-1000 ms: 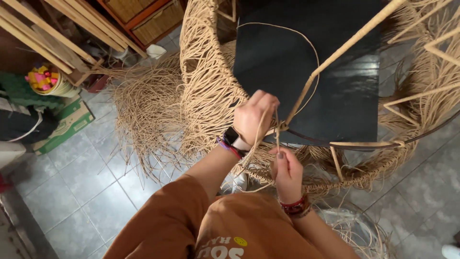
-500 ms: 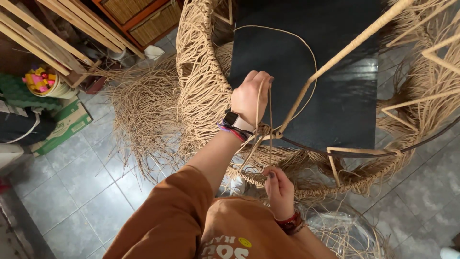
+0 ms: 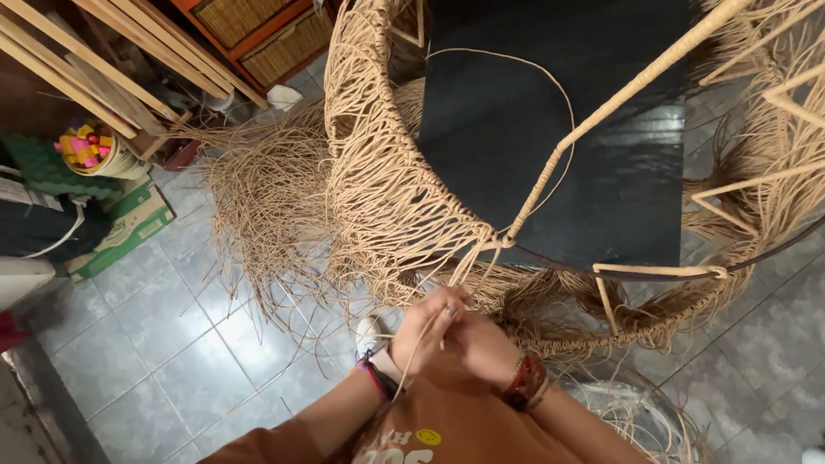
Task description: Weave and tie natural fiber strands onto a circular frame to construct a decorative furniture piece.
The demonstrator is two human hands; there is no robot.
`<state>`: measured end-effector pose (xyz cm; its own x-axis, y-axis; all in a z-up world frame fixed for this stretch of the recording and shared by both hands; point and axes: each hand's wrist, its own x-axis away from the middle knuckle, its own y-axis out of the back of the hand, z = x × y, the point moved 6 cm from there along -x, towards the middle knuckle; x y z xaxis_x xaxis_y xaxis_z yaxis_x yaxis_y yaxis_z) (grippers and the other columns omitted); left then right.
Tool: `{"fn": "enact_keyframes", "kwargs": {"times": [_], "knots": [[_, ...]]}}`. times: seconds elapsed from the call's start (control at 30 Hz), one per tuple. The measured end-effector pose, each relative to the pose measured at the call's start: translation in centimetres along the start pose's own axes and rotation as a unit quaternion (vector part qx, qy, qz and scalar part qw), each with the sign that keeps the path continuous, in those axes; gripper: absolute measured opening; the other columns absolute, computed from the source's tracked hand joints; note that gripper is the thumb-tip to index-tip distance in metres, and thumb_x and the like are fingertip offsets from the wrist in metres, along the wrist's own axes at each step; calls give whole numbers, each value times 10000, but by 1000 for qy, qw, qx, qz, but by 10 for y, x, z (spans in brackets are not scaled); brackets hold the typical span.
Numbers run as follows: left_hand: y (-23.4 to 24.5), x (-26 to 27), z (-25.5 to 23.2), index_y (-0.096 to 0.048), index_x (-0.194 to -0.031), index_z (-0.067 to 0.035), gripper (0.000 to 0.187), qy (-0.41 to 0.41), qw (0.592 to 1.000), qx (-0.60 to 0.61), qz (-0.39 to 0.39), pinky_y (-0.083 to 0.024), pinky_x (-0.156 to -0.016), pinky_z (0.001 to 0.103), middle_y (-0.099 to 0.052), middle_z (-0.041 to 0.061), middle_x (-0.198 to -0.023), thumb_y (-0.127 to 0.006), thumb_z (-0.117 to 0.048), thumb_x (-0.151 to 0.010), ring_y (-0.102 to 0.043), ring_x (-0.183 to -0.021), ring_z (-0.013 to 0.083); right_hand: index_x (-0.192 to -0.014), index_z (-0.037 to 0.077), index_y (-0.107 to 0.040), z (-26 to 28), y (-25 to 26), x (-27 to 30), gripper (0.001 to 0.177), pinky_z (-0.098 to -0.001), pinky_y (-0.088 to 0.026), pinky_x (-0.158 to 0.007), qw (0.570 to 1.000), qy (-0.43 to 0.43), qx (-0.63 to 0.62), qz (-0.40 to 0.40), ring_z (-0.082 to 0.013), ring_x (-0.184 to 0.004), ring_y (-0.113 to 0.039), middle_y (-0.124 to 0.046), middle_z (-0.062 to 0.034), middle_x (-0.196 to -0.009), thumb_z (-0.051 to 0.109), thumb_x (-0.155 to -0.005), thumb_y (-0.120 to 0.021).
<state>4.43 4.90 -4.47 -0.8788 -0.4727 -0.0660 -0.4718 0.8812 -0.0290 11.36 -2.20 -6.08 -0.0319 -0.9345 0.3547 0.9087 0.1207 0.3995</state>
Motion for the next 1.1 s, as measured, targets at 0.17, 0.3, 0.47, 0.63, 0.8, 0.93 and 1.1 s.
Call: {"fn": "enact_keyframes", "kwargs": {"times": [0.17, 0.3, 0.47, 0.63, 0.8, 0.93, 1.1], "knots": [[18, 3, 41, -683, -1140, -204, 205, 15, 934, -354, 57, -583, -665, 360, -633, 29, -700, -573, -127, -985, -695, -619, 221, -988, 269, -756, -34, 40, 23, 151, -404, -615, -719, 927, -11, 313, -208, -269, -824, -751, -735, -9, -866, 301, -854, -693], [40, -19, 42, -721, -1038, -296, 251, -37, 816, -576, 27, -592, -599, 327, -682, -61, -750, -682, -133, -852, -697, -622, 133, -1150, 198, -722, 49, 129, 34, 211, -399, -504, -868, 814, 99, 370, -436, -248, -996, -623, -615, -39, -1163, 193, -941, -705], [44, -14, 72, -559, -1442, -180, 732, -25, 931, -338, 132, -581, -891, 514, -677, 172, -1224, -463, 77, -764, -679, -1089, 426, -1038, 178, -741, 36, 136, 1, 157, -419, -444, -840, 761, 160, 445, -445, -288, -1146, -575, -603, -20, -1270, 229, -894, -778], [52, -10, 70, -633, -1364, -246, 642, 69, 962, -261, 32, -561, -901, 523, -683, 146, -1116, -507, 31, -798, -676, -1047, 402, -1035, 220, -741, 27, 131, -8, 124, -366, -492, -727, 767, 120, 446, -445, -247, -990, -618, -648, 37, -1209, 307, -952, -709], [100, 3, 56, -723, -1149, -385, 399, 119, 927, -347, -82, -595, -794, 446, -716, -32, -1001, -569, -134, -880, -733, -876, 303, -1094, 274, -729, 28, 127, -10, 189, -302, -582, -591, 767, 51, 471, -432, -157, -650, -692, -636, 89, -1132, 407, -998, -635], [113, 1, 52, -696, -1120, -414, 307, 101, 904, -411, -56, -605, -728, 376, -722, -126, -1005, -606, -235, -888, -748, -828, 195, -1105, 305, -717, 18, 129, -14, 203, -323, -575, -617, 756, 45, 482, -442, -176, -690, -689, -617, 99, -1107, 444, -984, -632], [90, 10, 48, -717, -981, -259, 219, 11, 891, -454, 11, -534, -860, 526, -639, 20, -1315, -693, -169, -783, -706, -1011, 382, -1305, 173, -683, 41, 110, 14, 418, -408, -506, -859, 768, 49, 428, -475, -264, -1157, -612, -607, 4, -1380, 268, -901, -736]]}}
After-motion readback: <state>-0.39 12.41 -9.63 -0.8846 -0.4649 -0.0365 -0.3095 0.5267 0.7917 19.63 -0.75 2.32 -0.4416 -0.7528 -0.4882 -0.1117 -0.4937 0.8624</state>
